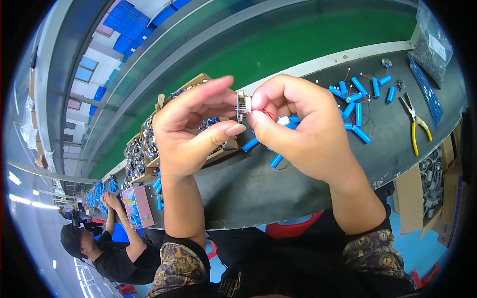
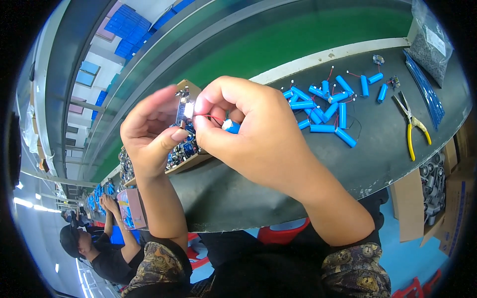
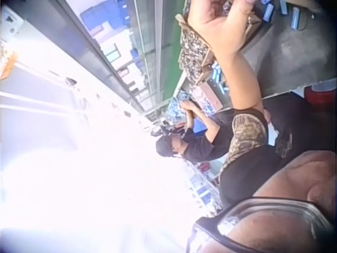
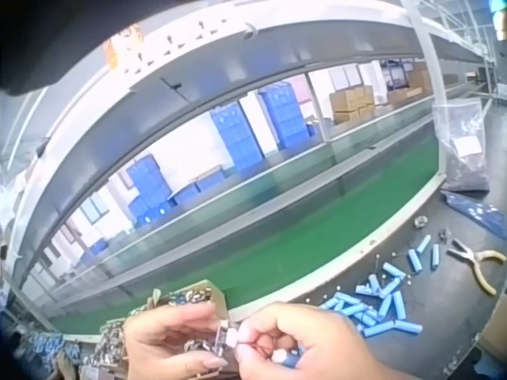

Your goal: Assembling small electronic modules and battery packs at a factory workbench.

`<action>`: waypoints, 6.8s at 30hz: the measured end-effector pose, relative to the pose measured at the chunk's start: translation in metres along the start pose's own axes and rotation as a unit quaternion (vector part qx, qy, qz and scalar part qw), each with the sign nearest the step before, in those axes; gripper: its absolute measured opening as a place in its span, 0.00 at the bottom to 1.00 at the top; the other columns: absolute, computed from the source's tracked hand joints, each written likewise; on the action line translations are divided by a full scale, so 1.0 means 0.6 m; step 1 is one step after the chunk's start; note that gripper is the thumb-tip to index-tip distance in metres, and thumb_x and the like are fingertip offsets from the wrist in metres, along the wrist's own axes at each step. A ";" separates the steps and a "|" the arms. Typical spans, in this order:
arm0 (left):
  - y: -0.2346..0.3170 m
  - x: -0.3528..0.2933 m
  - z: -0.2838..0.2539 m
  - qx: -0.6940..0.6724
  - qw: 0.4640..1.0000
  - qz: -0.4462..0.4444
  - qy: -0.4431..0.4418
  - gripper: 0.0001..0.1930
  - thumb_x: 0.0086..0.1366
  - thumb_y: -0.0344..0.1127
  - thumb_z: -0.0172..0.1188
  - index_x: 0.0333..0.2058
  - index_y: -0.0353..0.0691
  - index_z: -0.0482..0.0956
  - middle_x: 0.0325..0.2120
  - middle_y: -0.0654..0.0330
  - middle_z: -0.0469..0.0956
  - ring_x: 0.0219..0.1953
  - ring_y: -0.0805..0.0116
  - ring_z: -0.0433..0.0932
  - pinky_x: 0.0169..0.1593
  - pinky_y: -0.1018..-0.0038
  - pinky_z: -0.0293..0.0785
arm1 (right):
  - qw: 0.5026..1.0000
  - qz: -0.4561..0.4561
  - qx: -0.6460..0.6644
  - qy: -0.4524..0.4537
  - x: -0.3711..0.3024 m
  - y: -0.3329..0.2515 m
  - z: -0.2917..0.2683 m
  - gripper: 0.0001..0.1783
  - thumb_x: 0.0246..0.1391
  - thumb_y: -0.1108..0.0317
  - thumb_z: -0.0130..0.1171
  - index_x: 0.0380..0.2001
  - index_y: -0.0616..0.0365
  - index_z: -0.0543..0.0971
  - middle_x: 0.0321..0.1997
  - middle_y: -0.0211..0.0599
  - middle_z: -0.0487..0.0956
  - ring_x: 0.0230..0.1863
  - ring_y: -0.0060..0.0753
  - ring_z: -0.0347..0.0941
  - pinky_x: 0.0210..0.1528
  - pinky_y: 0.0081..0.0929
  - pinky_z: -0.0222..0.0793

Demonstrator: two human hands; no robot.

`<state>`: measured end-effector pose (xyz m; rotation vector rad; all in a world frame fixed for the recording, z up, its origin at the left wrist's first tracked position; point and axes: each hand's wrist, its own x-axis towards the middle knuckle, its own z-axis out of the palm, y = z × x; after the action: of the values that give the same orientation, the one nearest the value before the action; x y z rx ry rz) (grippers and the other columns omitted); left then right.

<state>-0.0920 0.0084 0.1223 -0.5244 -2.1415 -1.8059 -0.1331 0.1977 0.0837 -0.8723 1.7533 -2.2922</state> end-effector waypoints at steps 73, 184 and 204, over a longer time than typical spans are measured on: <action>-0.070 -0.012 -0.013 -0.384 0.874 -0.238 -0.179 0.22 0.62 0.39 0.68 0.44 0.23 0.78 0.35 0.40 0.82 0.34 0.43 0.85 0.38 0.57 0.87 | 0.991 -0.088 0.042 -0.091 -0.008 0.021 -0.007 0.08 0.53 0.85 0.58 0.38 0.69 0.77 0.34 0.32 0.79 0.34 0.16 0.75 0.35 0.14 0.71; 0.000 -0.026 0.003 -0.200 0.969 -0.147 -0.004 0.11 0.66 0.27 0.62 0.45 0.31 0.74 0.36 0.49 0.83 0.37 0.66 0.85 0.41 0.72 0.85 | 0.927 -0.257 -0.269 0.049 -0.001 -0.017 0.001 0.12 0.39 0.81 0.69 0.30 0.60 0.80 0.37 0.38 0.76 0.38 0.30 0.75 0.38 0.24 0.70; -0.061 -0.349 0.048 -0.030 0.995 -0.091 0.028 0.13 0.46 0.20 0.75 0.32 0.30 0.83 0.31 0.49 0.82 0.33 0.63 0.81 0.39 0.72 0.78 | 0.959 -0.081 -0.213 -0.169 -0.233 0.086 0.055 0.13 0.38 0.78 0.72 0.31 0.61 0.82 0.31 0.36 0.77 0.29 0.33 0.72 0.30 0.25 0.66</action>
<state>0.0784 0.0129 -0.0076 -0.2956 -2.1653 -1.9614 -0.0135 0.2135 -0.0094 -1.4295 2.1019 -1.7204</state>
